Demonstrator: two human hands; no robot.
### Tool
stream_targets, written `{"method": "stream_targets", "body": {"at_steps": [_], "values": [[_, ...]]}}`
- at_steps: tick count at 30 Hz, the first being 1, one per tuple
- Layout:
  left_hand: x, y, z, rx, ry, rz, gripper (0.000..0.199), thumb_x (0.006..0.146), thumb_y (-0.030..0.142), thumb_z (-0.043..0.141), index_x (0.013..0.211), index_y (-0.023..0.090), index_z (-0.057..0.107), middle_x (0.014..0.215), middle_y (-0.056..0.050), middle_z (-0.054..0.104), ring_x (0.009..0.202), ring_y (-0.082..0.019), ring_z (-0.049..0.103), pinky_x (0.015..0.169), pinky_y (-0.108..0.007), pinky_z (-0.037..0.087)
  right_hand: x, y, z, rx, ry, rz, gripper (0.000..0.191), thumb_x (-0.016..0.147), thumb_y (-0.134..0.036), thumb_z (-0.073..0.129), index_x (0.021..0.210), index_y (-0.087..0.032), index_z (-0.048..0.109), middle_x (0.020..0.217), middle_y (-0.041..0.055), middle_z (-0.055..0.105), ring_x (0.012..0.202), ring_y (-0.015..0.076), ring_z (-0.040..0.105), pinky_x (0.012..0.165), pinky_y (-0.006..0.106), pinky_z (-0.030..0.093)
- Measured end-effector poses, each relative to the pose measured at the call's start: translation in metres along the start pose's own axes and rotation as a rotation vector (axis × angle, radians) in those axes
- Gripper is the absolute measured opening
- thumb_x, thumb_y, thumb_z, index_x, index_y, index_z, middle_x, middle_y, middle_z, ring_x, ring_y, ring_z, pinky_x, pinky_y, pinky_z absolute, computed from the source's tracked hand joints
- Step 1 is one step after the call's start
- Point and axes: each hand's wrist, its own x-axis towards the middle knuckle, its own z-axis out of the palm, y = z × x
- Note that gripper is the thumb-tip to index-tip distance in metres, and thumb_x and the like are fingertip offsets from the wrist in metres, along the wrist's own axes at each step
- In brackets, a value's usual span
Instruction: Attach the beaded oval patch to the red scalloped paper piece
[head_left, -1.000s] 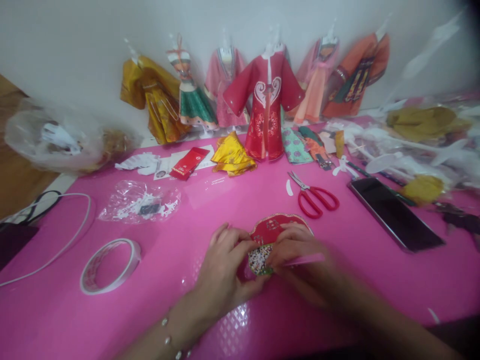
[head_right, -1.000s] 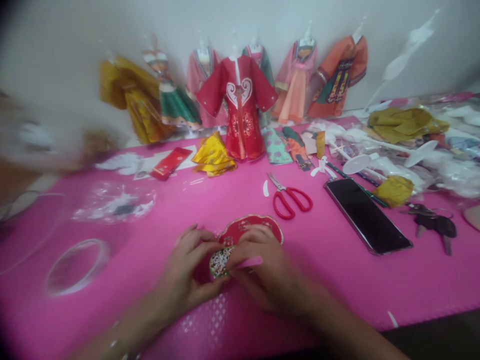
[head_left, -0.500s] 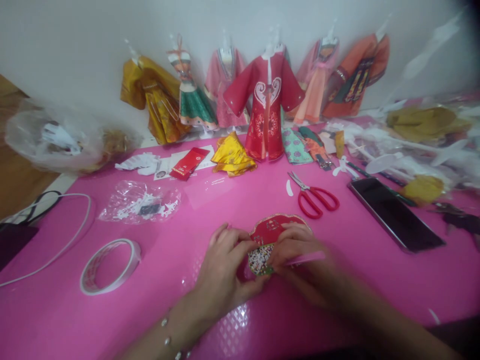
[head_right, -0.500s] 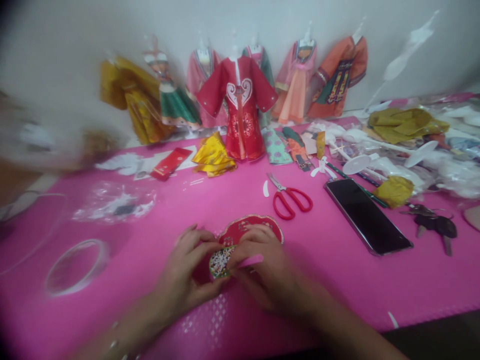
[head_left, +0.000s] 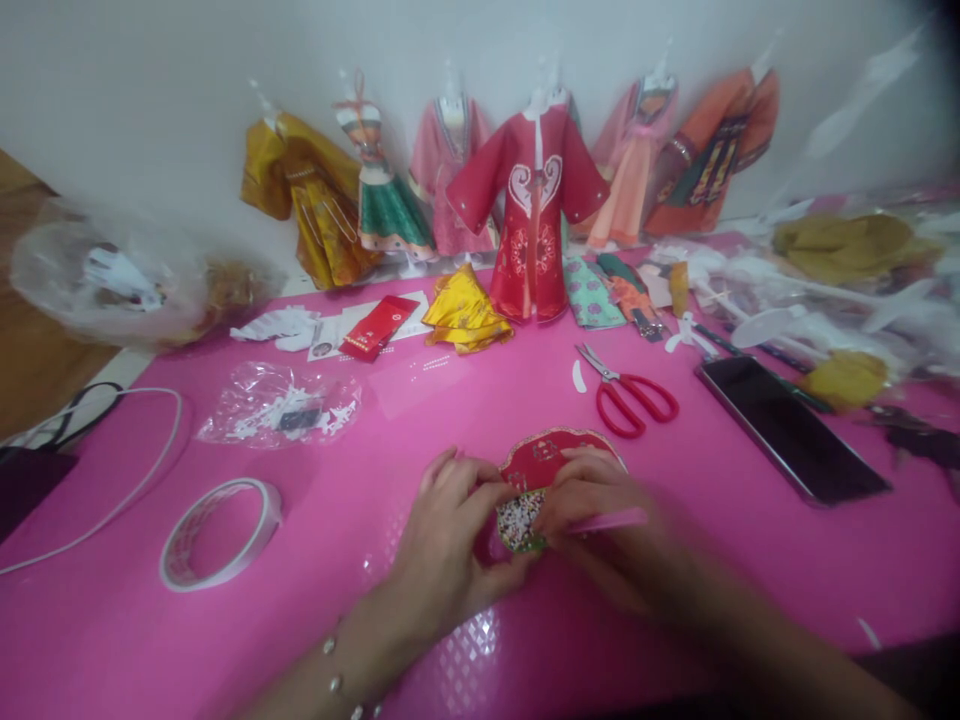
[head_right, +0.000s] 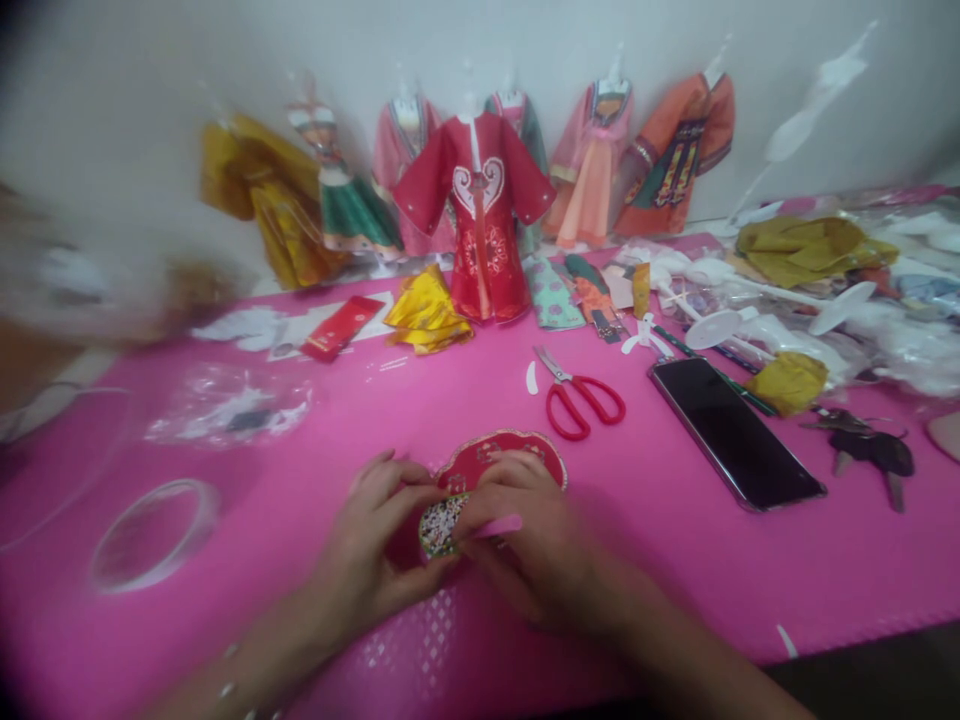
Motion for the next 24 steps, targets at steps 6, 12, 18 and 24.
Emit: {"method": "stream_targets", "body": {"at_steps": [6, 12, 18, 24], "values": [[0.0, 0.0, 0.0005, 0.005, 0.013, -0.001, 0.045, 0.067, 0.028, 0.081, 0.106, 0.021, 0.059, 0.099, -0.005, 0.06, 0.091, -0.026, 0.058, 0.099, -0.06, 0.038, -0.002, 0.0031, 0.0014, 0.008, 0.019, 0.016, 0.017, 0.089, -0.008, 0.056, 0.094, -0.025, 0.056, 0.086, -0.0015, 0.066, 0.089, 0.0192, 0.057, 0.086, 0.041, 0.044], [0.0001, 0.0002, 0.0003, 0.005, 0.011, 0.004, 0.045, 0.068, 0.029, 0.081, 0.106, 0.023, 0.058, 0.1, -0.005, 0.06, 0.092, -0.026, 0.058, 0.099, -0.059, 0.039, -0.0029, 0.0039, 0.0023, -0.003, 0.025, 0.015, 0.017, 0.088, -0.008, 0.056, 0.095, -0.024, 0.056, 0.087, -0.0015, 0.066, 0.09, 0.0183, 0.056, 0.087, 0.04, 0.044], [0.0005, 0.0005, -0.0001, 0.011, 0.016, 0.011, 0.044, 0.068, 0.03, 0.081, 0.106, 0.022, 0.059, 0.098, -0.006, 0.061, 0.091, -0.026, 0.059, 0.099, -0.058, 0.038, 0.0, 0.0006, 0.0004, -0.002, 0.002, -0.001, 0.02, 0.088, -0.006, 0.054, 0.096, -0.024, 0.055, 0.088, -0.0011, 0.066, 0.09, 0.0185, 0.056, 0.087, 0.04, 0.045], [0.0002, 0.0006, -0.0004, 0.018, 0.009, 0.007, 0.044, 0.068, 0.03, 0.08, 0.106, 0.021, 0.06, 0.099, -0.006, 0.061, 0.091, -0.026, 0.059, 0.099, -0.059, 0.039, -0.0008, -0.0003, -0.0001, -0.009, -0.013, 0.005, 0.018, 0.088, -0.007, 0.055, 0.096, -0.023, 0.055, 0.088, -0.0004, 0.064, 0.091, 0.0188, 0.055, 0.087, 0.04, 0.044]]}}
